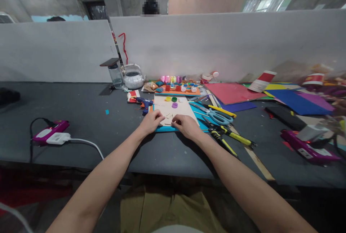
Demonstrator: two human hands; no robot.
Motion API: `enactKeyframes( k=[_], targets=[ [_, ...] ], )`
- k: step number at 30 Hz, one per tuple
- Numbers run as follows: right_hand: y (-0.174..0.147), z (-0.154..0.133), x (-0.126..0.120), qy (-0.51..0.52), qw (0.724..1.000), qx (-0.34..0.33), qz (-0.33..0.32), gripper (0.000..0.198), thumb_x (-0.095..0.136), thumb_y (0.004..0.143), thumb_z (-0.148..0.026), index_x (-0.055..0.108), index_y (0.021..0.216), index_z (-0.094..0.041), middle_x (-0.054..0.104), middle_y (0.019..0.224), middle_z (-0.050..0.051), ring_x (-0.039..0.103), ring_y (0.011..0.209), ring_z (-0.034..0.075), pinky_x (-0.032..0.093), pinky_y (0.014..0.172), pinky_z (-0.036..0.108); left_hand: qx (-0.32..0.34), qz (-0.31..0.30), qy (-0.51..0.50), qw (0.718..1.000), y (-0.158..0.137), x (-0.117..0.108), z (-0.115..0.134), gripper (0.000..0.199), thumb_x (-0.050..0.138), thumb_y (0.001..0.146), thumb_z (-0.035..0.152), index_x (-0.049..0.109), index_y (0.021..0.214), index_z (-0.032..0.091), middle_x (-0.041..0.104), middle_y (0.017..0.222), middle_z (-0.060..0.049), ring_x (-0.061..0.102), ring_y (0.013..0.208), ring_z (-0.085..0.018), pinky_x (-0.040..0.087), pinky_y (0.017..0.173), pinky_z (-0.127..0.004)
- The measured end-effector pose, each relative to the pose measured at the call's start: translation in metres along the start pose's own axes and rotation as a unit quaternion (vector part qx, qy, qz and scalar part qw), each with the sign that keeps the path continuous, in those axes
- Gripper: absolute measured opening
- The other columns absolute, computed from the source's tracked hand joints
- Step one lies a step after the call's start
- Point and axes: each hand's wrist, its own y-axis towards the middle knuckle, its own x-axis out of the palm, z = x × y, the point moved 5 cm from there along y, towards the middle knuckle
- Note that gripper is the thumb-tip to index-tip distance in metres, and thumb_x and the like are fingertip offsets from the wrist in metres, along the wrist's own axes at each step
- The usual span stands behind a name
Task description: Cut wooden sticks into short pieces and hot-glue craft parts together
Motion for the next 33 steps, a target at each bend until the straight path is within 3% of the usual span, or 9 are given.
enactKeyframes(
  k=[6, 8, 11, 13, 19, 22, 26, 33],
  targets=[
    [0.004, -0.012, 0.006, -0.040, 0.999, -0.028, -0.008, 0.014, 0.062, 0.087, -0.027, 0.070, 0.095, -0.020, 0.067, 0.090, 0.004, 0.060, 0.080, 0.015, 0.036, 0.067, 0.023, 0.015, 0.029, 0.050, 0.998, -0.003, -0.002, 0.002, 0.041, 0.043, 0.089, 0.040, 0.042, 0.054, 0.018, 0.036, 0.052, 0.004, 0.039, 0.054, -0.011, 0.029, 0.055, -0.025],
    [0.005, -0.014, 0.007, -0.046, 0.998, -0.034, -0.011, 0.012, 0.061, 0.087, -0.025, 0.070, 0.093, -0.020, 0.067, 0.091, 0.004, 0.060, 0.082, 0.015, 0.036, 0.069, 0.023, 0.016, 0.041, 0.059, 0.997, -0.004, -0.003, 0.000, 0.035, 0.047, 0.088, 0.038, 0.048, 0.059, 0.018, 0.044, 0.057, 0.004, 0.044, 0.058, -0.011, 0.033, 0.057, -0.024],
    [0.005, -0.016, 0.007, -0.054, 0.998, -0.031, -0.011, 0.011, 0.059, 0.087, -0.023, 0.069, 0.091, -0.020, 0.067, 0.089, 0.004, 0.060, 0.081, 0.015, 0.035, 0.068, 0.023, 0.023, 0.045, 0.071, 0.996, -0.004, -0.003, -0.001, 0.012, 0.051, 0.085, 0.027, 0.059, 0.084, 0.018, 0.060, 0.075, 0.001, 0.054, 0.069, -0.013, 0.040, 0.065, -0.024],
    [0.004, -0.016, 0.006, -0.058, 0.998, -0.020, -0.008, 0.010, 0.059, 0.087, -0.024, 0.068, 0.090, -0.019, 0.068, 0.088, 0.004, 0.060, 0.079, 0.015, 0.035, 0.066, 0.023, 0.029, 0.037, 0.085, 0.995, -0.005, -0.002, 0.001, 0.013, 0.051, 0.083, 0.022, 0.060, 0.092, 0.019, 0.063, 0.081, 0.000, 0.056, 0.072, -0.013, 0.042, 0.067, -0.024],
    [0.002, -0.015, 0.003, -0.072, 0.997, 0.015, -0.001, 0.013, 0.057, 0.088, -0.029, 0.066, 0.088, -0.019, 0.069, 0.087, 0.005, 0.060, 0.078, 0.017, 0.035, 0.064, 0.025, 0.064, -0.005, 0.163, 0.984, -0.010, 0.005, 0.015, 0.005, 0.058, 0.080, 0.023, 0.061, 0.083, 0.019, 0.062, 0.080, -0.003, 0.056, 0.076, -0.018, 0.042, 0.071, -0.029],
    [0.000, -0.014, 0.003, -0.077, 0.997, 0.030, -0.001, 0.017, 0.054, 0.089, -0.029, 0.067, 0.088, -0.019, 0.070, 0.090, 0.007, 0.062, 0.081, 0.019, 0.035, 0.065, 0.026, 0.079, -0.031, 0.202, 0.976, -0.011, 0.011, 0.019, 0.012, 0.064, 0.079, 0.029, 0.061, 0.083, 0.018, 0.062, 0.080, -0.004, 0.056, 0.079, -0.020, 0.041, 0.074, -0.032],
    [-0.001, -0.013, 0.002, -0.080, 0.996, 0.041, -0.006, 0.019, 0.051, 0.089, -0.024, 0.069, 0.090, -0.018, 0.071, 0.092, 0.009, 0.063, 0.083, 0.020, 0.036, 0.066, 0.026, 0.071, -0.034, 0.245, 0.966, -0.012, 0.015, 0.021, 0.019, 0.067, 0.078, 0.036, 0.062, 0.081, 0.017, 0.063, 0.082, -0.007, 0.057, 0.084, -0.024, 0.039, 0.076, -0.034],
    [-0.004, -0.014, 0.003, -0.059, 0.998, 0.027, -0.026, 0.019, 0.052, 0.087, -0.022, 0.071, 0.090, -0.020, 0.072, 0.090, 0.006, 0.063, 0.083, 0.019, 0.036, 0.065, 0.025, 0.055, -0.049, 0.263, 0.962, -0.011, 0.017, 0.021, 0.024, 0.065, 0.081, 0.040, 0.064, 0.076, 0.016, 0.065, 0.077, -0.008, 0.058, 0.077, -0.023, 0.039, 0.069, -0.033]
  ],
)
